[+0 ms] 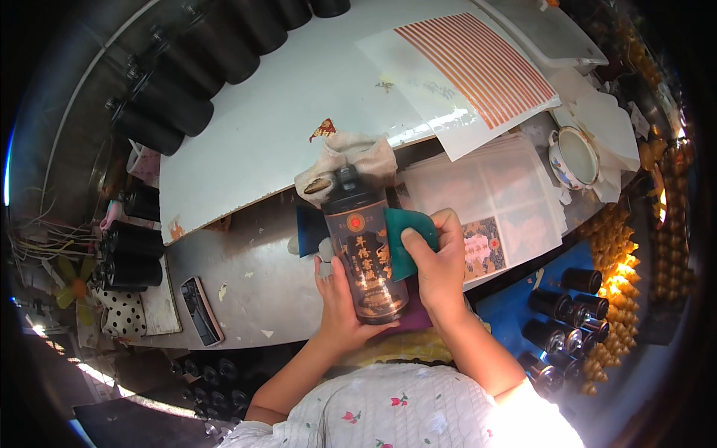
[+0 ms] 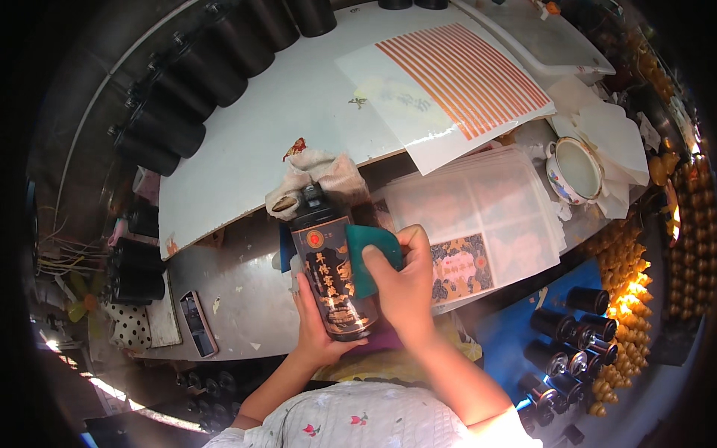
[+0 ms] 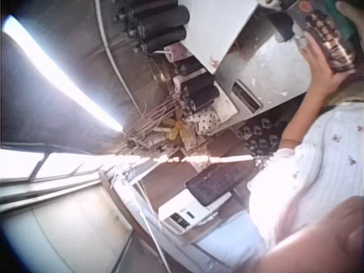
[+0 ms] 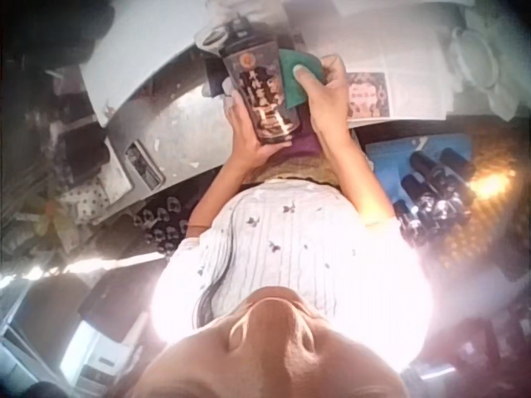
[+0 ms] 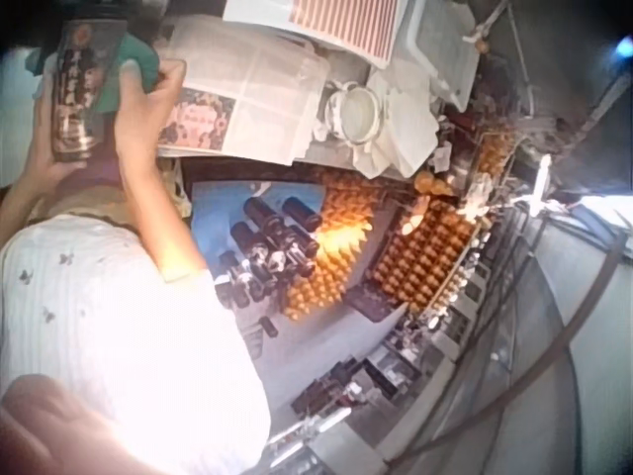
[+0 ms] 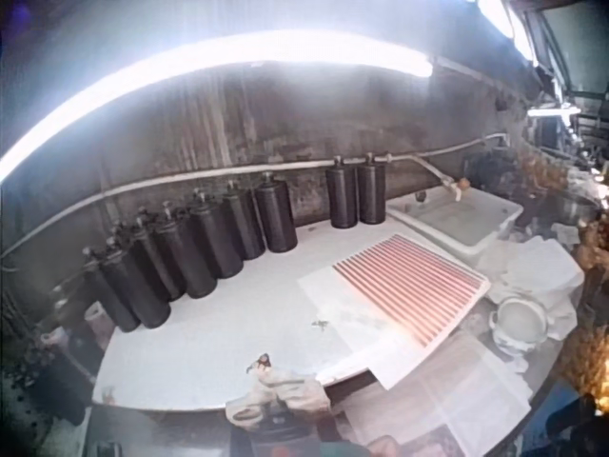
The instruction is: The person cleans a black cylindrical container with a green sponge, then applies an orange label around its body. They smooth the label, trim the excess, and place the container on a nearby shelf before repeating the process with another container.
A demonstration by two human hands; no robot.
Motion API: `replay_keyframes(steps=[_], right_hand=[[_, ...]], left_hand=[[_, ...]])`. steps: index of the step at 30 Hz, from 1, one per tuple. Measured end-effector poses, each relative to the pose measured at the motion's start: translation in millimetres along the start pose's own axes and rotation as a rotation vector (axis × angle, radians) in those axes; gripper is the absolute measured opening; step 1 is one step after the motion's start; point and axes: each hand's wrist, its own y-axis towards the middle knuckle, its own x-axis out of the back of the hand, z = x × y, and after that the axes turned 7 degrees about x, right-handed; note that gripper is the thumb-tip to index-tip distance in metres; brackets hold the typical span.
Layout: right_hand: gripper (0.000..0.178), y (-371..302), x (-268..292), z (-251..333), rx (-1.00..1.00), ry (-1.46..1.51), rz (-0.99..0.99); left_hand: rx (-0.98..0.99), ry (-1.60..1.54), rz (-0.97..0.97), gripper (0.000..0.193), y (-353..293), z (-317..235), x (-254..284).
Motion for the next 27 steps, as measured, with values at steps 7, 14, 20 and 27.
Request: replay_keyframes(steps=[7,14,20,27], right_hand=[[0.025,-30.9,50.9,9.1,0.17,-0.117,0.26],[0.021,45.4,5.8,20.7,0.349,-0.26,0.371],[0.03,33.1,26.1,8.3,0.974,-0.472,0.539],[0.036,34.8,9.6,60.3,0.893,-0.582,0.95]], left_hand=[[0.013,-0.076,0.029,0.142,0.9,3.8,0.4],[0.045,-0.125,0.046,0.145,-2.0,11.1,-0.1],[-0.018,0.015,0.052,0.144,3.6,4.1,5.8],[-0.028,-0.058,0.131,0.136,4.9,11.4,2.6]])
